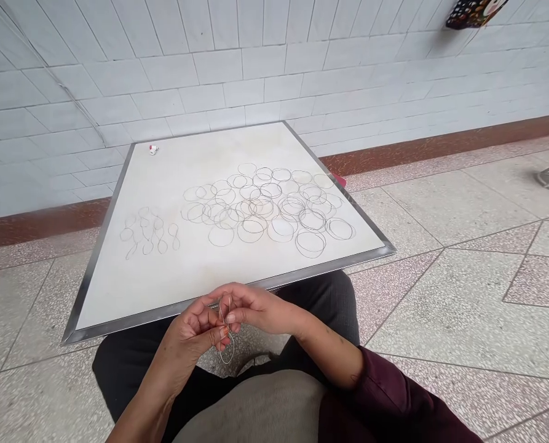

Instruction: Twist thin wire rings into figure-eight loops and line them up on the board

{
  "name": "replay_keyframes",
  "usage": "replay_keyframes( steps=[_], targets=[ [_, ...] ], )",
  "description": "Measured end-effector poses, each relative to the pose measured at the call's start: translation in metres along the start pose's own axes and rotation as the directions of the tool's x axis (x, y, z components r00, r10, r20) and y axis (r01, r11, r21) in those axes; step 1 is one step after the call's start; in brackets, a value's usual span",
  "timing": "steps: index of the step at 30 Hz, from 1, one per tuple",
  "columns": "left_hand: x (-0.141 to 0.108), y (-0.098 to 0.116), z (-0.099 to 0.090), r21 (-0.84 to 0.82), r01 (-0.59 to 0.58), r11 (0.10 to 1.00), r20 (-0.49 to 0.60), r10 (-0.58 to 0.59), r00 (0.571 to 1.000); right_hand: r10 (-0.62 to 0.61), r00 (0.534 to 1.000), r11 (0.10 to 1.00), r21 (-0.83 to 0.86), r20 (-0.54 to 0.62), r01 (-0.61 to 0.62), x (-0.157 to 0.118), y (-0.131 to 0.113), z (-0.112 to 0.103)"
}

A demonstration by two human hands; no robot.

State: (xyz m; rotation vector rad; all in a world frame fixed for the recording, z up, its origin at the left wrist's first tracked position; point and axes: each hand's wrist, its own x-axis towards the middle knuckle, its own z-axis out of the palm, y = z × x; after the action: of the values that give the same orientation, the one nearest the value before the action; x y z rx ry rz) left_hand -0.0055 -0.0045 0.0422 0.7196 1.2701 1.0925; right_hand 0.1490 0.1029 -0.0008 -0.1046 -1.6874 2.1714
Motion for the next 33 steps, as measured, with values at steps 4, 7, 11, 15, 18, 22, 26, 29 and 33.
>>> replay_keyframes(
  steps=[4,7,11,15,18,22,26,29,33],
  targets=[
    [0.003,-0.005,0.001,0.022,-0.005,1.0,-0.001,0.005,1.0,-0.001,1.0,0.999,-0.041,-0.01,0.0,-0.001,-0.002,-0.001],
    [0.006,-0.014,0.001,0.042,-0.024,0.999,-0.02,0.025,1.0,0.069,0.997,0.99,-0.119,-0.021,-0.071,-0.002,-0.007,0.0],
    [0.011,-0.028,0.0,0.062,-0.035,0.997,-0.032,0.037,0.999,0.127,0.992,0.961,-0.247,-0.007,-0.125,-0.001,-0.009,-0.001],
    [0.013,-0.03,-0.004,0.035,-0.052,0.998,-0.128,0.056,0.99,0.097,0.993,0.971,-0.214,-0.073,-0.111,-0.001,0.001,-0.002],
    [0.012,-0.028,-0.004,0.047,-0.07,0.996,-0.167,0.077,0.983,0.057,0.988,0.971,-0.223,-0.141,-0.087,0.0,0.008,0.0],
    [0.011,-0.031,-0.001,0.077,-0.109,0.991,-0.227,0.124,0.966,-0.016,0.985,0.959,-0.281,-0.172,-0.033,0.001,0.011,0.005],
    [0.012,-0.038,-0.001,0.087,-0.115,0.99,-0.227,0.132,0.965,-0.027,0.983,0.955,-0.294,-0.183,-0.029,0.001,0.01,0.011],
    [0.011,-0.037,-0.001,0.077,-0.098,0.992,-0.215,0.112,0.97,0.009,0.965,0.973,-0.222,-0.262,-0.07,0.002,0.011,0.016],
    [0.007,-0.033,0.001,0.081,-0.097,0.992,-0.212,0.113,0.971,0.064,0.941,0.99,-0.096,-0.333,-0.102,0.005,0.016,0.021]
  ],
)
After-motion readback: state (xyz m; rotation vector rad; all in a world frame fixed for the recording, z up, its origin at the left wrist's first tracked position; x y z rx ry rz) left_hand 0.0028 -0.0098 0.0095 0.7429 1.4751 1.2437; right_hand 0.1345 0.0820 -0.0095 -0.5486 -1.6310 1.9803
